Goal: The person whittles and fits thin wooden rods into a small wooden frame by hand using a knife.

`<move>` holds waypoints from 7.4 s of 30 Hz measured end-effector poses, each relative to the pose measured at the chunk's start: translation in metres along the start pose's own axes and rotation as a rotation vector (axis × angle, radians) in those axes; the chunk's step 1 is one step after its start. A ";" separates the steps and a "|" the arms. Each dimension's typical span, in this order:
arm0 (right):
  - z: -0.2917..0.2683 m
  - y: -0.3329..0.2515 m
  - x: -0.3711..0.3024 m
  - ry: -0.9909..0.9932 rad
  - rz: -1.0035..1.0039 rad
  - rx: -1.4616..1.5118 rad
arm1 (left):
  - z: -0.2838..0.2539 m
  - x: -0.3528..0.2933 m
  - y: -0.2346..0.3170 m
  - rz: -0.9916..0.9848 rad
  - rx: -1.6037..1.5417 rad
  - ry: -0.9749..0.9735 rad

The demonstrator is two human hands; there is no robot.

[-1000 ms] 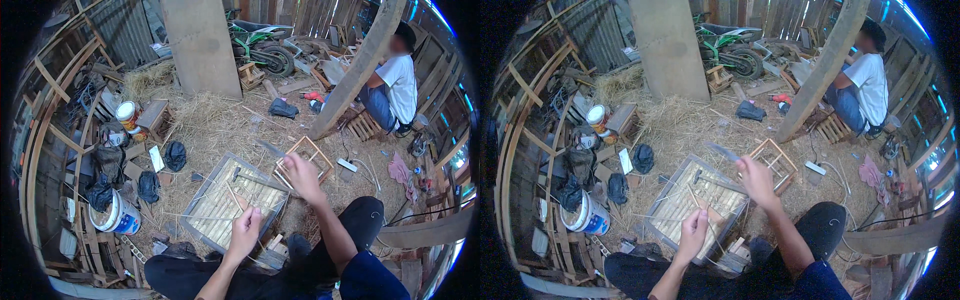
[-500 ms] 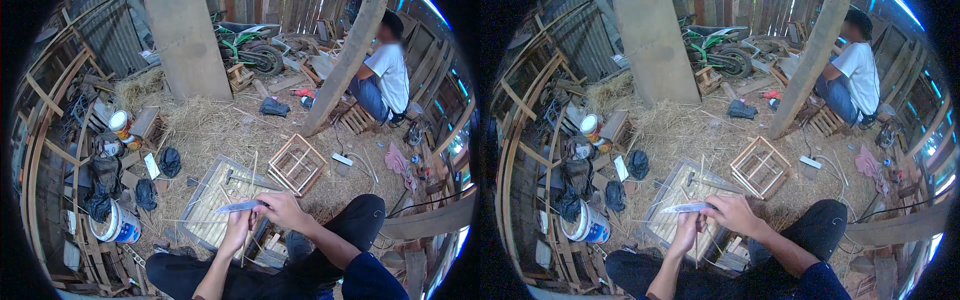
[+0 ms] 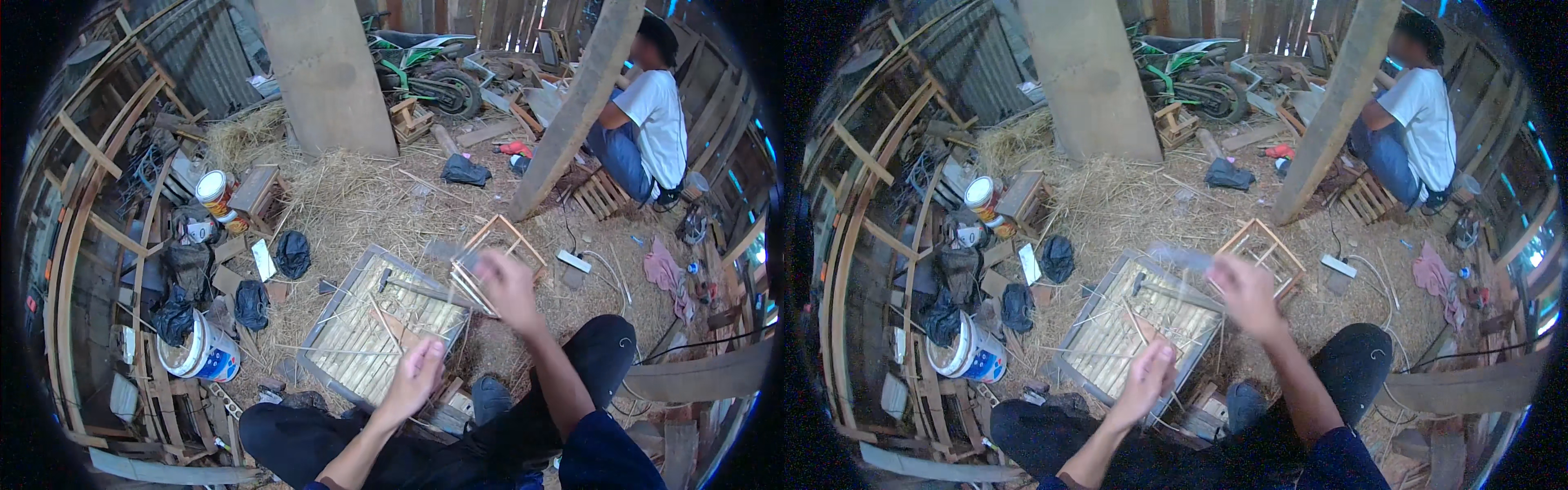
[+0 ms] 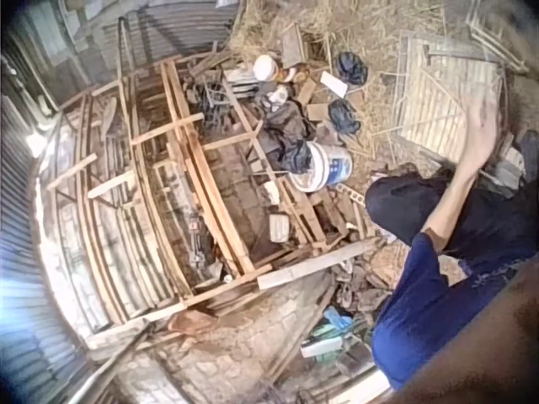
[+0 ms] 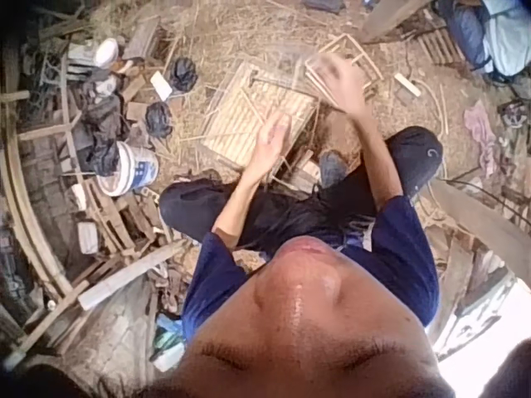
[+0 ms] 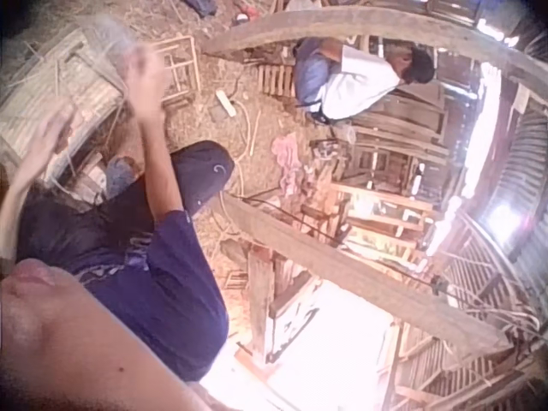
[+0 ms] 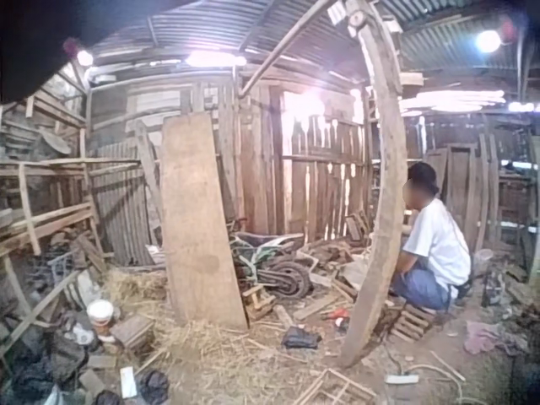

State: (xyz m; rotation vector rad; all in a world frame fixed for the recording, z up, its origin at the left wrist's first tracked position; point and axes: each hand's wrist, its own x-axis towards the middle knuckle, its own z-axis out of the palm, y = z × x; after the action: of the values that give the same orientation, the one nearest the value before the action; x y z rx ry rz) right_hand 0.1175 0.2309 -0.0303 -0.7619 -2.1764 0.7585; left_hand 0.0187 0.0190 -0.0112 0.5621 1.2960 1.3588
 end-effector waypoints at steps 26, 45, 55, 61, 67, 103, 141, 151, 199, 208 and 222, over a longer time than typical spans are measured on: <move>-0.012 -0.016 -0.025 -0.197 -0.426 0.121 | 0.011 0.021 -0.002 0.029 -0.040 0.052; -0.034 0.013 0.002 0.056 -0.276 0.018 | 0.006 0.029 0.018 0.054 -0.129 0.044; -0.007 -0.012 -0.021 -0.169 -0.391 -0.029 | 0.000 0.030 0.005 0.080 -0.064 0.055; -0.006 -0.014 -0.019 -0.122 -0.416 0.048 | 0.003 0.027 0.001 0.095 0.048 0.069; -0.015 -0.010 -0.017 -0.131 -0.421 0.006 | 0.005 0.023 0.002 0.075 0.085 0.089; -0.004 -0.020 -0.012 -0.114 -0.484 0.032 | -0.008 0.008 0.003 0.133 0.064 0.136; -0.004 -0.024 -0.022 -0.220 -0.501 0.074 | -0.003 0.003 -0.012 0.179 0.137 0.114; -0.018 -0.013 -0.011 -0.155 -0.515 0.020 | 0.005 0.005 0.004 0.145 -0.008 0.082; 0.000 -0.026 -0.002 -0.177 -0.421 -0.079 | -0.002 0.034 -0.003 0.139 -0.078 0.204; 0.012 -0.025 -0.008 -0.194 -0.430 0.084 | -0.002 0.033 0.003 0.201 -0.113 0.172; -0.009 -0.026 -0.006 -0.159 -0.454 0.024 | 0.004 0.021 0.002 0.298 0.133 0.211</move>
State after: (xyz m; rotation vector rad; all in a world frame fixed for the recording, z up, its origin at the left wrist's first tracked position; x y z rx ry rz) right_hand 0.1199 0.2123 -0.0089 -0.1807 -2.3552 0.6205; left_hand 0.0162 0.0403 -0.0157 0.7417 1.5261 1.6179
